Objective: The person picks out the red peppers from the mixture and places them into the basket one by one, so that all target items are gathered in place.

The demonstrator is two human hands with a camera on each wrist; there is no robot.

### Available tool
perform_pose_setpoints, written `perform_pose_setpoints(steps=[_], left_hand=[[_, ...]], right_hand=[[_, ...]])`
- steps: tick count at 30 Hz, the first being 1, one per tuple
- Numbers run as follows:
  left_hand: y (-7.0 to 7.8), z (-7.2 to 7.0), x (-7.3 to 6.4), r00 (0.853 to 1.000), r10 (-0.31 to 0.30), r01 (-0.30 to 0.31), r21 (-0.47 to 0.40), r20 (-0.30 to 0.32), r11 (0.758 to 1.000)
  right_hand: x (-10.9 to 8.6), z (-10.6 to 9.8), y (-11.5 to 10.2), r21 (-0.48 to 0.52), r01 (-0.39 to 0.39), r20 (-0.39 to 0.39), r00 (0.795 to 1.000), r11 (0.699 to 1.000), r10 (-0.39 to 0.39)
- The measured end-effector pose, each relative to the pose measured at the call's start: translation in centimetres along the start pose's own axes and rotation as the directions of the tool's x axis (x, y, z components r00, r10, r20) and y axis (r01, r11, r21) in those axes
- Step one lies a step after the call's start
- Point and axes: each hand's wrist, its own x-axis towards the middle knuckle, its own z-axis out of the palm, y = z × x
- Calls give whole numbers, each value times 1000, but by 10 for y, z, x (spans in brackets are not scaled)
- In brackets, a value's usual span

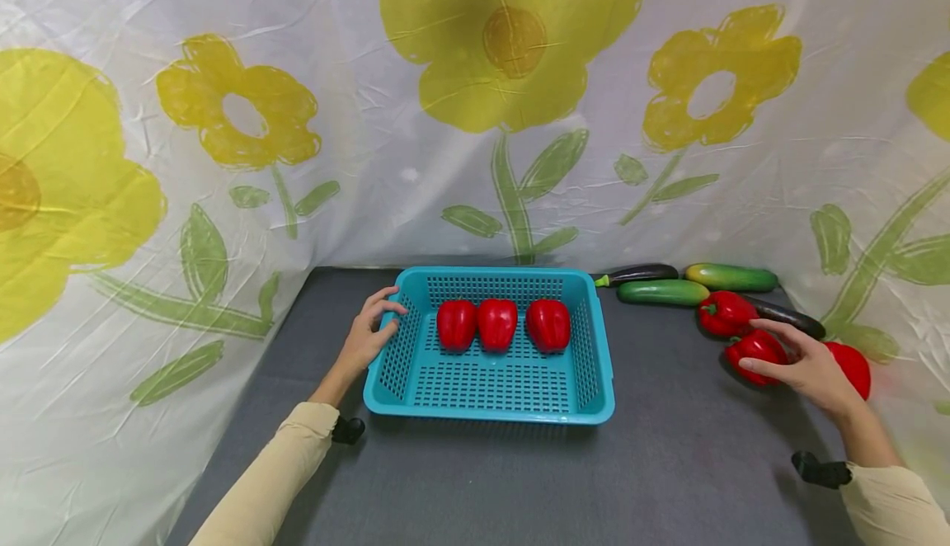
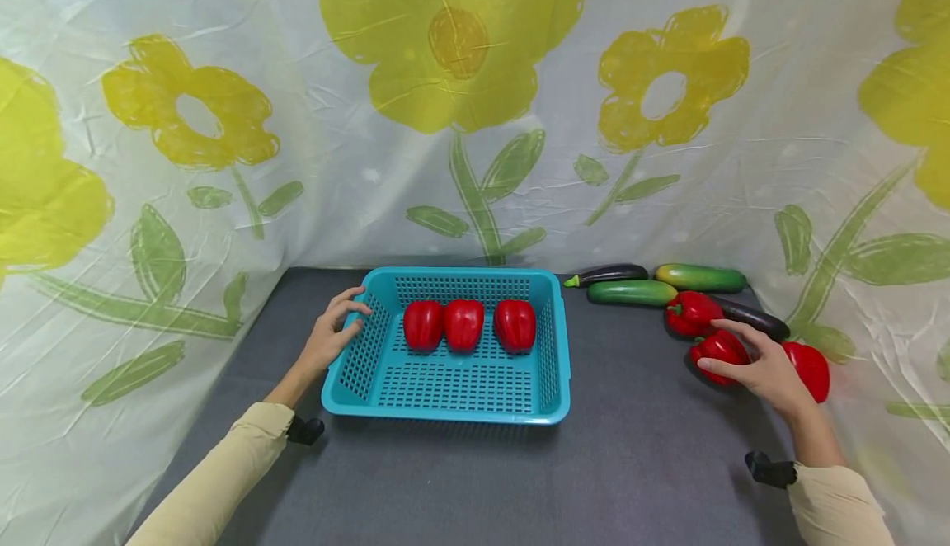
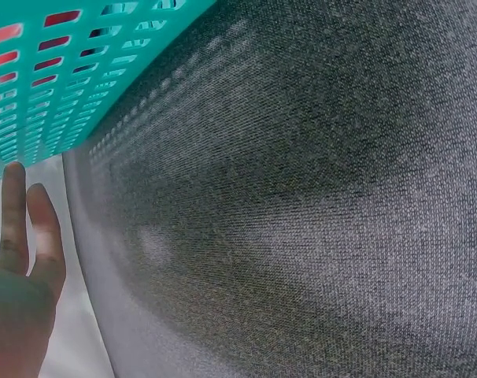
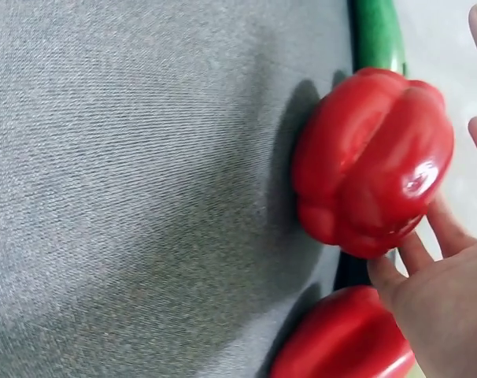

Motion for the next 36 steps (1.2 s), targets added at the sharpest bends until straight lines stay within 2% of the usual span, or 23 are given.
perform_pose_setpoints(steps=[4,9,16,21,24,32,36], left_hand=[[0,0,0,1000,-7,7,8,-6,1000],[-3,0,0,1000,-8,8,5,-8,1000],[-44,1,0,999,15,-15,6,-29,1000],[-48,1,-2,998,49,-50,-3,-39,999],[-50,2,-2,997,64,-64,9,-49,998],[-44,2,-2,999,14,-14,-1,-37,1000],[-45,1,-1,999,15,-15,-10,-32,1000]], right_hand=[[0,2,2,2,-34,2,999,999,34],[-1,5,8,37,-11,3,1000,999,11],[-1,8,12,57,58,-15,998,997,-58],[1,10,15,45,99,-47,994,994,-97],[1,11,15,45,92,-60,994,995,-89],[2,18,9,39,113,-77,991,993,-110],[3,23,2,43,130,-90,988,991,-126]])
